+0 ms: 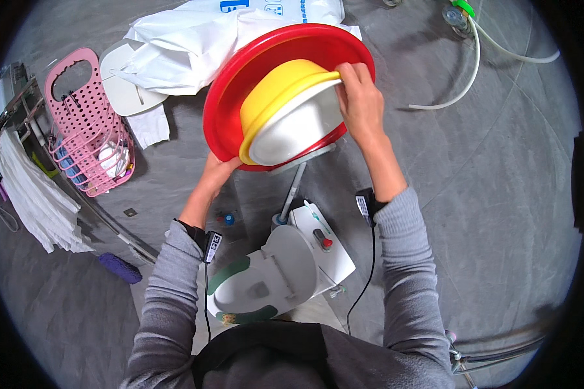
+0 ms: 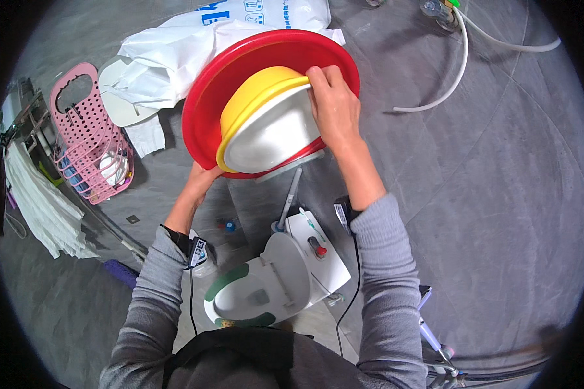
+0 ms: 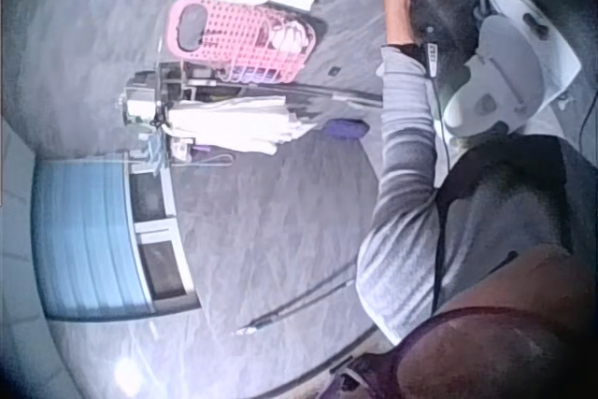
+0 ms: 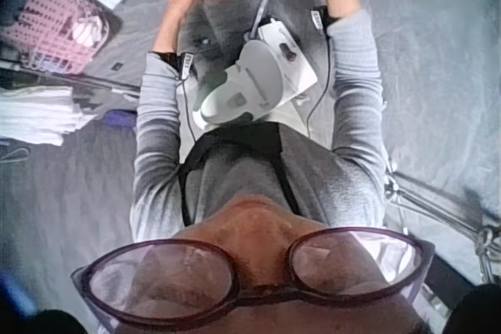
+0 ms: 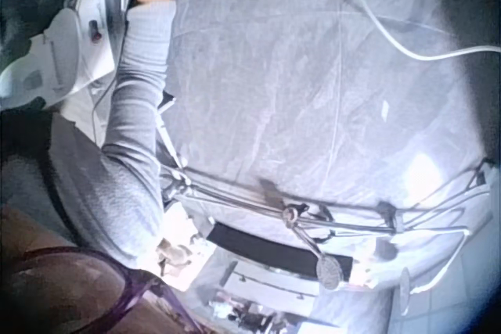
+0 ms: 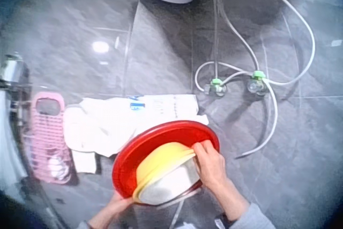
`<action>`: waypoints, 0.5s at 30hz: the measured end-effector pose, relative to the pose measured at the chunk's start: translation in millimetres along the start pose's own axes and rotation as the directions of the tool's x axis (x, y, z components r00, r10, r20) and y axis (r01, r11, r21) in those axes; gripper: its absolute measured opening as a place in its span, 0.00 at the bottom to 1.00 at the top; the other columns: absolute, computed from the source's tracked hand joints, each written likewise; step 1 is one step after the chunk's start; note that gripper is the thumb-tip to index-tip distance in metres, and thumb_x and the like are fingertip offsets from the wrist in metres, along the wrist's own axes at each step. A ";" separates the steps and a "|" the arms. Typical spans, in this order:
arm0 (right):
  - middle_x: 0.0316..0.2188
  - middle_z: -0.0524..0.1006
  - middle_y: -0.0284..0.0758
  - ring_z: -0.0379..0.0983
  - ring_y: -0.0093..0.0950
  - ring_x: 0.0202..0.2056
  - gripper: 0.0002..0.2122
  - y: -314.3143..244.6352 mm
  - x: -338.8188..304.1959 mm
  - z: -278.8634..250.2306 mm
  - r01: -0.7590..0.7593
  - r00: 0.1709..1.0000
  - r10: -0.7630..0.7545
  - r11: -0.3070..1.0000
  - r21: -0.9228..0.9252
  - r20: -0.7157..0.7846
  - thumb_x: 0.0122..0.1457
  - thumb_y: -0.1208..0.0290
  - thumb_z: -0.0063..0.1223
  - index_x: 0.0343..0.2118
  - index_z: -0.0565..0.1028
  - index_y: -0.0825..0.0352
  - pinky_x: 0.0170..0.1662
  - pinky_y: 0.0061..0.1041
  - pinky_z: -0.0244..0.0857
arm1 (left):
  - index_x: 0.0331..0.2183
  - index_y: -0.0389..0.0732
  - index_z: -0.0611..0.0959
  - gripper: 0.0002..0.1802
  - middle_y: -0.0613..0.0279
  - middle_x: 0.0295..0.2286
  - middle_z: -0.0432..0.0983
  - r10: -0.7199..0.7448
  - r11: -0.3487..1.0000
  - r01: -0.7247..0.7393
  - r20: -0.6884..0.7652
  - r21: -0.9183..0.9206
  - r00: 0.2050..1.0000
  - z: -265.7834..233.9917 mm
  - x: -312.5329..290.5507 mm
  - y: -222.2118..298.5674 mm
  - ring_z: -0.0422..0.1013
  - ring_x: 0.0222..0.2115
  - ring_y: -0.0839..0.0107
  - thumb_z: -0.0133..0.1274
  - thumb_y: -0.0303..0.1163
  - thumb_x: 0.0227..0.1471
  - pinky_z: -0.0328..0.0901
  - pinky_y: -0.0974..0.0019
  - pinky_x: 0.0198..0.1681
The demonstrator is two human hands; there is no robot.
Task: The person washes a brown cloth by hand in a bathroom sink, using a blue packet of detergent. They rub and rinse the cloth repeatedly, wring it out, and then move to pick up a red plastic basin from the floor.
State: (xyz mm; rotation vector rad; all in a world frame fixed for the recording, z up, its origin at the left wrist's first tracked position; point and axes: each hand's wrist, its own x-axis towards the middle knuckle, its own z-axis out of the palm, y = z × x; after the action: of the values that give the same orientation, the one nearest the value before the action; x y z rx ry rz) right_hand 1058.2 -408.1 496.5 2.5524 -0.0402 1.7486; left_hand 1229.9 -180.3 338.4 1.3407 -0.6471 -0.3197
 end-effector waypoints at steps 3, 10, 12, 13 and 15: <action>0.35 0.71 0.36 0.74 0.39 0.34 0.14 -7.5 -14.8 -38.0 0.011 0.991 -0.025 0.994 -0.108 -0.132 0.47 0.83 0.52 0.37 0.70 0.62 0.33 0.36 0.69 | 0.46 0.33 0.74 0.22 0.57 0.44 0.75 0.023 0.999 -0.028 -0.153 -0.035 0.988 10.6 4.8 -2.7 0.70 0.44 0.71 0.57 0.34 0.52 0.63 0.67 0.48; 0.34 0.71 0.40 0.72 0.40 0.34 0.16 -19.1 -79.4 -109.8 -0.132 0.972 0.082 0.966 -0.221 -0.220 0.42 0.89 0.49 0.36 0.72 0.66 0.35 0.32 0.68 | 0.45 0.30 0.75 0.19 0.57 0.42 0.76 0.346 0.937 -0.305 -0.332 0.170 0.877 33.1 -22.5 6.1 0.71 0.42 0.70 0.53 0.32 0.55 0.64 0.68 0.46; 0.33 0.71 0.41 0.72 0.41 0.35 0.16 -22.9 -99.7 -115.9 -0.166 0.970 0.123 0.965 -0.203 -0.208 0.42 0.89 0.48 0.35 0.72 0.66 0.36 0.34 0.68 | 0.43 0.29 0.75 0.17 0.58 0.41 0.76 0.473 0.880 -0.450 -0.370 0.154 0.799 39.5 -28.8 12.7 0.72 0.41 0.71 0.53 0.31 0.55 0.64 0.68 0.45; 0.33 0.71 0.41 0.72 0.41 0.35 0.16 -24.4 -108.5 -118.9 -0.181 0.972 0.140 0.958 -0.221 -0.189 0.42 0.89 0.48 0.35 0.72 0.67 0.36 0.34 0.68 | 0.42 0.29 0.76 0.16 0.58 0.40 0.77 0.499 0.863 -0.485 -0.397 0.145 0.770 41.5 -32.5 16.4 0.72 0.40 0.71 0.53 0.30 0.55 0.65 0.68 0.44; 0.33 0.71 0.41 0.72 0.41 0.35 0.16 -26.2 -122.0 -124.8 -0.189 0.974 0.153 0.957 -0.222 -0.167 0.41 0.90 0.48 0.35 0.71 0.68 0.35 0.33 0.68 | 0.41 0.29 0.76 0.15 0.58 0.39 0.77 0.509 0.843 -0.535 -0.417 0.064 0.753 40.5 -41.9 25.7 0.72 0.39 0.72 0.53 0.29 0.55 0.65 0.69 0.44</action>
State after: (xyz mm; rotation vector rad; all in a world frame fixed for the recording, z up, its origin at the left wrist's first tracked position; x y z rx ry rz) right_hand 899.1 -375.9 427.1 2.3050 -0.4498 1.8580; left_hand 1168.9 -183.1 356.4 1.0648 -0.6106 0.4026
